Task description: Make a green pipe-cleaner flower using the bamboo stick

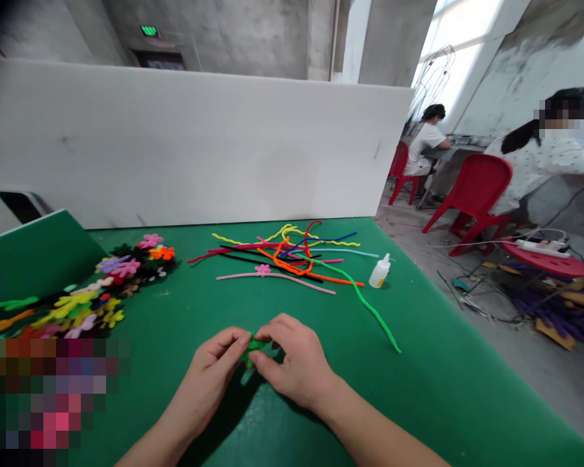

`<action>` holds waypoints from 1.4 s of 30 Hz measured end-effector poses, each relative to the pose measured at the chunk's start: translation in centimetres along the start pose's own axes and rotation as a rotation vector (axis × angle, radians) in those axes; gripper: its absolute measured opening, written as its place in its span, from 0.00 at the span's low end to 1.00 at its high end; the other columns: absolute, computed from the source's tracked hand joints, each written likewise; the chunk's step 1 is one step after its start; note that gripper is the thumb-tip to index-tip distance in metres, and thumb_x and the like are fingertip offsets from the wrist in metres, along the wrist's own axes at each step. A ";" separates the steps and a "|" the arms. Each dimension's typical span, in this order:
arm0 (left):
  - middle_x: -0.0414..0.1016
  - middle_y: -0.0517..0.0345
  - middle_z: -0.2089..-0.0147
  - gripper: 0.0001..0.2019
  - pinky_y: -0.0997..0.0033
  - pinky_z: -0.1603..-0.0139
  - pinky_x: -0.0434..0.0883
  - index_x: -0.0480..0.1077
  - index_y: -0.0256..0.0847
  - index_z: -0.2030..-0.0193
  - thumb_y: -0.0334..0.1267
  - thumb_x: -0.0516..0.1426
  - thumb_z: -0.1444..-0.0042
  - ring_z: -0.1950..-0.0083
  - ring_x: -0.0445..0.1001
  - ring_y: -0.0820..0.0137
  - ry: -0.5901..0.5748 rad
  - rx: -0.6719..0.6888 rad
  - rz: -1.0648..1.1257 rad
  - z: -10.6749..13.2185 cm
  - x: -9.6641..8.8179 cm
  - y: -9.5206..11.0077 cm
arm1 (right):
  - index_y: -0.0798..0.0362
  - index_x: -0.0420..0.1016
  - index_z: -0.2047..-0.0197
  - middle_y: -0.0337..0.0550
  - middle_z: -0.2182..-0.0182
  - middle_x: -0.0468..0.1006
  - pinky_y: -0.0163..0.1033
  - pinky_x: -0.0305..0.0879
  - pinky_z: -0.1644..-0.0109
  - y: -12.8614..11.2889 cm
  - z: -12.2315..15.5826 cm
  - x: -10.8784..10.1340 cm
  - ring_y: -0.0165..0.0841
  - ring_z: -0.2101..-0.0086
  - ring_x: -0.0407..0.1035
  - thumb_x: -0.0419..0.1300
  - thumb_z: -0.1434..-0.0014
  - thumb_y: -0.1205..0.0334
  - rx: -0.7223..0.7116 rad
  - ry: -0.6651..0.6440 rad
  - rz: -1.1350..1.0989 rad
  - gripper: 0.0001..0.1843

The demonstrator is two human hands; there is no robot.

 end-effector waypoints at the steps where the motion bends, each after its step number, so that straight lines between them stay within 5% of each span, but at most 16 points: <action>1: 0.63 0.64 0.79 0.09 0.78 0.73 0.59 0.68 0.37 0.78 0.37 0.56 0.50 0.75 0.60 0.75 -0.002 0.004 -0.001 0.1 0.0 0.1 | 0.52 0.71 0.66 0.42 0.70 0.71 0.36 0.61 0.66 -0.3 0.0 -0.1 0.31 0.69 0.64 0.58 0.51 0.65 -0.035 0.001 0.038 0.06; 23: 0.65 0.62 0.79 0.07 0.76 0.72 0.64 0.69 0.35 0.76 0.35 0.56 0.49 0.76 0.63 0.76 -0.110 -0.175 0.417 0.5 1.9 -1.1 | 0.53 0.69 0.72 0.41 0.74 0.71 0.36 0.62 0.67 -0.8 0.5 -1.0 0.31 0.71 0.65 0.53 0.46 0.67 -0.071 0.175 -0.034 0.05; 29: 0.66 0.61 0.78 0.10 0.74 0.71 0.63 0.68 0.35 0.76 0.37 0.54 0.47 0.75 0.64 0.75 -0.110 -0.145 0.326 0.4 1.6 -1.2 | 0.54 0.70 0.68 0.42 0.73 0.71 0.35 0.63 0.66 -0.6 0.4 -0.5 0.30 0.70 0.65 0.53 0.45 0.67 -0.088 0.123 -0.039 0.05; 36: 0.65 0.62 0.79 0.14 0.76 0.70 0.59 0.67 0.36 0.81 0.37 0.52 0.46 0.74 0.63 0.74 -0.094 0.043 -0.145 0.2 0.7 0.9 | 0.54 0.73 0.65 0.45 0.71 0.73 0.38 0.61 0.65 -1.8 0.1 -0.7 0.32 0.69 0.65 0.54 0.45 0.66 -0.211 0.062 0.271 0.07; 42: 0.66 0.61 0.77 0.09 0.75 0.67 0.61 0.68 0.37 0.75 0.35 0.53 0.47 0.71 0.63 0.73 -0.174 0.028 -0.063 0.4 1.3 0.6 | 0.56 0.73 0.68 0.44 0.75 0.75 0.37 0.61 0.68 -2.3 0.1 -1.1 0.31 0.73 0.66 0.53 0.45 0.69 -0.237 0.121 0.216 0.07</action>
Point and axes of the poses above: each hand's wrist, its own z-axis away from the middle knuckle, its own x-axis out of the palm, y = z × x, the point moved 9 cm from there along -z, towards the middle knuckle
